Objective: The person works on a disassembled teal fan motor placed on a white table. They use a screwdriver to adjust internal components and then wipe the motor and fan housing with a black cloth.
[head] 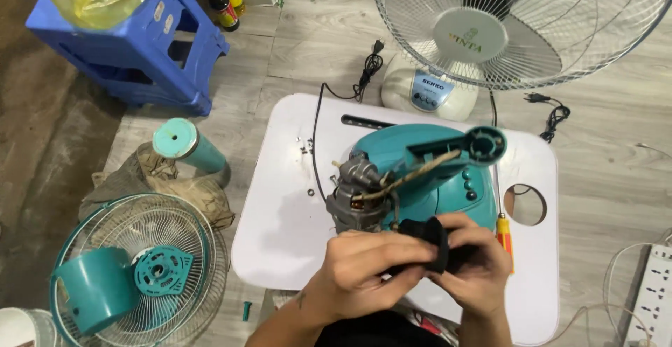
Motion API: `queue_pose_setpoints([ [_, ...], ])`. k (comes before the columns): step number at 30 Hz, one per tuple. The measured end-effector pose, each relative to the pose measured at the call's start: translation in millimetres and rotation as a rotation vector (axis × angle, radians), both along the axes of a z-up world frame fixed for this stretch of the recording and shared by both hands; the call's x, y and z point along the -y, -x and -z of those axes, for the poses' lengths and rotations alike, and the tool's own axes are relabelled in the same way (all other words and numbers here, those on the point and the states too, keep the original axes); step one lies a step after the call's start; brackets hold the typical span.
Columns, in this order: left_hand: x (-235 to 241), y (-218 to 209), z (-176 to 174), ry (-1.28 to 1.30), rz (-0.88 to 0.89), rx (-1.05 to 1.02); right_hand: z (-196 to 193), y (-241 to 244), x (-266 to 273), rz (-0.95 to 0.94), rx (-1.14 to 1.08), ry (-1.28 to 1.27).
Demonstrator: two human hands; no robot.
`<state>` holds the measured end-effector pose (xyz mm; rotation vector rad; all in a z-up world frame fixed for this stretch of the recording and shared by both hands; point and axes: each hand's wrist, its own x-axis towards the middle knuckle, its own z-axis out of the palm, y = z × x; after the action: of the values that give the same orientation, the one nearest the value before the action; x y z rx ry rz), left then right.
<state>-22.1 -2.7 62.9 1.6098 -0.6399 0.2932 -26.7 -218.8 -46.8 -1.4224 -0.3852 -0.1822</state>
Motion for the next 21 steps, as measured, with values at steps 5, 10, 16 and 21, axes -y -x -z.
queue_pose_setpoints([
  [5, 1.8, -15.8, 1.5, 0.072, 0.185, -0.077, -30.0, -11.3, 8.7, -0.047, 0.104, 0.081],
  [10, 8.5, -32.9, -1.7, 0.087, 0.289, 0.048, -41.8, -19.1, 9.5, -0.103, -0.071, 0.031],
  [16, 6.8, -50.6, 3.0, 0.124, 0.261, 0.063, -85.9, -42.6, 18.1, -0.077, 0.075, 0.457],
  [21, 1.9, -57.6, 11.2, 0.133, 0.200, 0.236, -104.5, -47.9, 28.0, 0.022, 0.053, 0.389],
])
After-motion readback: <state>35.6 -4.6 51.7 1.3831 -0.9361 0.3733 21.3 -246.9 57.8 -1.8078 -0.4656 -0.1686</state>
